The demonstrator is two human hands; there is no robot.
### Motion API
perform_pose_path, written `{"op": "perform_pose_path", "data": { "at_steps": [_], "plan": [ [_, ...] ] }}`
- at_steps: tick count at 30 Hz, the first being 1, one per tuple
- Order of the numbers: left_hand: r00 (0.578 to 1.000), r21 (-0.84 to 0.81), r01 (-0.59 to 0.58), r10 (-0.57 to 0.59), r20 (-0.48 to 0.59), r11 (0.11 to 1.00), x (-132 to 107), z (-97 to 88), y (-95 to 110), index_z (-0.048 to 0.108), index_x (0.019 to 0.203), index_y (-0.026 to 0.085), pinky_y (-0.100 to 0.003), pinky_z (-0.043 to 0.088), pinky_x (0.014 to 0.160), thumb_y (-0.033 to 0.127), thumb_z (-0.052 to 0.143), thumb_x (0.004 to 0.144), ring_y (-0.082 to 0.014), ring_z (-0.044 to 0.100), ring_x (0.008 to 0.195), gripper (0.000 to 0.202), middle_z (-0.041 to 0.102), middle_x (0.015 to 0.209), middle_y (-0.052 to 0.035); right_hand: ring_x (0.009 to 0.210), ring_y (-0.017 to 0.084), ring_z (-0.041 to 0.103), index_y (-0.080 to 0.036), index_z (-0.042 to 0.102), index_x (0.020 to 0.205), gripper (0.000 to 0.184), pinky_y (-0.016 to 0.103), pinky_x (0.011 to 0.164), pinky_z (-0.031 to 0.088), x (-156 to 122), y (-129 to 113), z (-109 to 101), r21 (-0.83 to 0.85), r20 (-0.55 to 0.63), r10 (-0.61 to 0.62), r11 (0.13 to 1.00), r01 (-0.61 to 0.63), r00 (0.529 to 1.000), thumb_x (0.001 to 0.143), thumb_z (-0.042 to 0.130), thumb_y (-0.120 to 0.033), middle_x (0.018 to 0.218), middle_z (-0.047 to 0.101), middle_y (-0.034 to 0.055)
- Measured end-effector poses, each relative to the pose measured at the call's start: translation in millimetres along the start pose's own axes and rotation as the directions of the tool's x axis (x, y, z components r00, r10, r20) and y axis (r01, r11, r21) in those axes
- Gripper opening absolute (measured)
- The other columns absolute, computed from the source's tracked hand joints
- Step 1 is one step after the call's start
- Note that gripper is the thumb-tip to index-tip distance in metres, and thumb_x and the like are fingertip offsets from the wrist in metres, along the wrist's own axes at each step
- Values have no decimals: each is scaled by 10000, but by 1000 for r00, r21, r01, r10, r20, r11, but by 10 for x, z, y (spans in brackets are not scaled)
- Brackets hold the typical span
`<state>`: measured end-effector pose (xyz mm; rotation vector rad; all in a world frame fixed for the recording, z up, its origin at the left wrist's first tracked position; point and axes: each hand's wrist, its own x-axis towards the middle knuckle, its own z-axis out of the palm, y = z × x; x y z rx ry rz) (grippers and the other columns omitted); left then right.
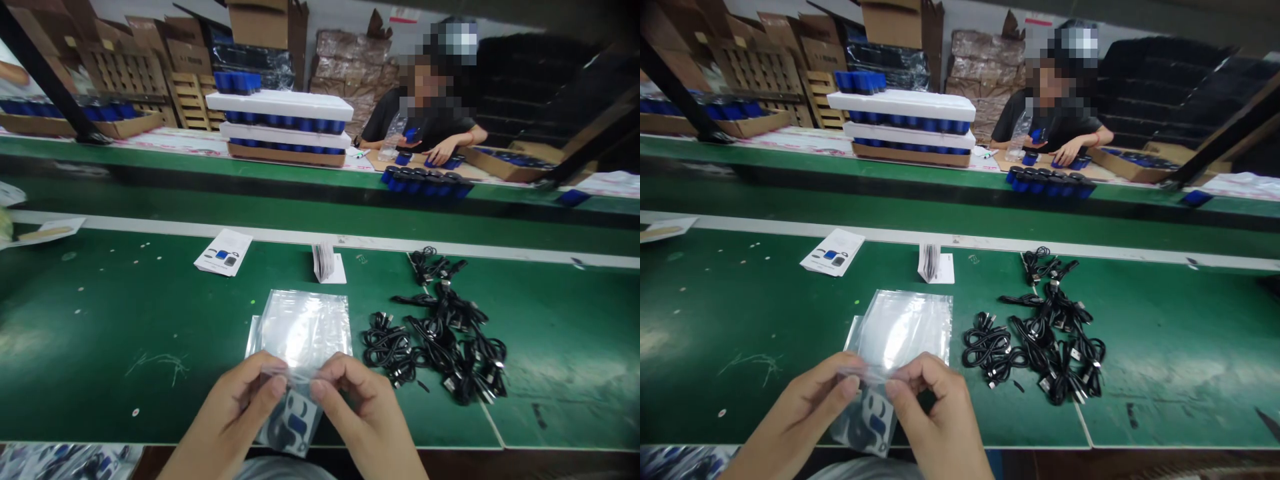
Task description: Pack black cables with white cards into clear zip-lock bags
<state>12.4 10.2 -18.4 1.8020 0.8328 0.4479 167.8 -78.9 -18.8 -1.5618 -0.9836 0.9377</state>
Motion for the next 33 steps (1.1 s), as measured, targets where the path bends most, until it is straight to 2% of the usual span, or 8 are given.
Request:
{"op": "perform_pose_path", "data": {
  "at_steps": [3, 9, 13, 16, 19, 23, 29, 33],
  "plan": [
    [997, 42, -25, 27, -70, 999, 41, -20, -36, 644, 735, 231, -177, 459, 519, 385, 474, 891, -115, 555, 571, 277, 591, 643, 26, 606, 133, 520, -186, 573, 651, 207, 234, 584, 396, 8, -1, -5, -69, -29, -53, 996, 51, 998, 830, 572, -289, 618, 549, -20],
    [993, 142, -19, 36, -114, 990, 73, -87, -137, 661, 787, 234, -172, 493, 557, 354, 513, 874, -133, 636, 659, 209, 674, 730, 14, 630, 133, 548, -192, 558, 684, 201, 224, 597, 408, 31, 7, -50, -175, -61, -140, 976, 127, 988, 870, 508, -252, 653, 575, -13],
    [980, 198, -127, 153, -125, 972, 70, -114, -134, 641, 776, 221, -168, 481, 560, 278, 517, 880, -124, 636, 665, 172, 670, 739, 11, 617, 128, 535, -194, 530, 668, 223, 222, 592, 404, 29, 19, -62, -192, -80, -156, 972, 139, 985, 880, 503, -258, 641, 553, -15],
    [954, 199, -244, 272, -126, 949, 75, -91, -111, 603, 764, 212, -166, 478, 602, 190, 530, 870, -106, 624, 657, 130, 646, 722, 18, 601, 124, 520, -196, 509, 654, 231, 221, 577, 394, 13, 22, -62, -206, -85, -210, 960, 189, 974, 879, 509, -248, 632, 534, -17],
    [937, 189, -304, 329, -117, 934, 68, -51, -118, 574, 751, 205, -170, 468, 595, 136, 520, 865, -95, 597, 627, 143, 613, 690, 23, 593, 125, 517, -195, 509, 655, 226, 224, 566, 391, 12, 27, -63, -211, -88, -249, 951, 227, 964, 878, 510, -234, 629, 528, -14],
    [932, 182, -301, 329, -150, 936, 56, -16, -169, 583, 708, 197, -172, 453, 522, 163, 523, 860, -95, 571, 561, 167, 595, 642, 19, 624, 129, 549, -189, 551, 684, 204, 220, 594, 413, 37, 47, -55, -193, -57, -236, 956, 222, 970, 880, 512, -225, 655, 566, -5],
    [946, 175, -262, 288, -150, 949, 83, -15, -164, 680, 799, 238, -148, 519, 633, 176, 569, 843, -110, 677, 680, 135, 711, 751, 24, 625, 127, 562, -185, 583, 675, 187, 213, 596, 422, 42, 73, -32, -151, -59, -194, 971, 183, 979, 855, 560, -227, 651, 593, -7],
    [934, 191, -289, 320, -160, 938, 92, -18, -136, 671, 772, 243, -122, 511, 606, 162, 559, 849, -92, 669, 646, 158, 705, 721, 36, 636, 128, 561, -182, 594, 680, 179, 217, 611, 422, 22, 76, -30, -125, -47, -159, 980, 152, 986, 851, 563, -220, 658, 593, -5]
  ]
}}
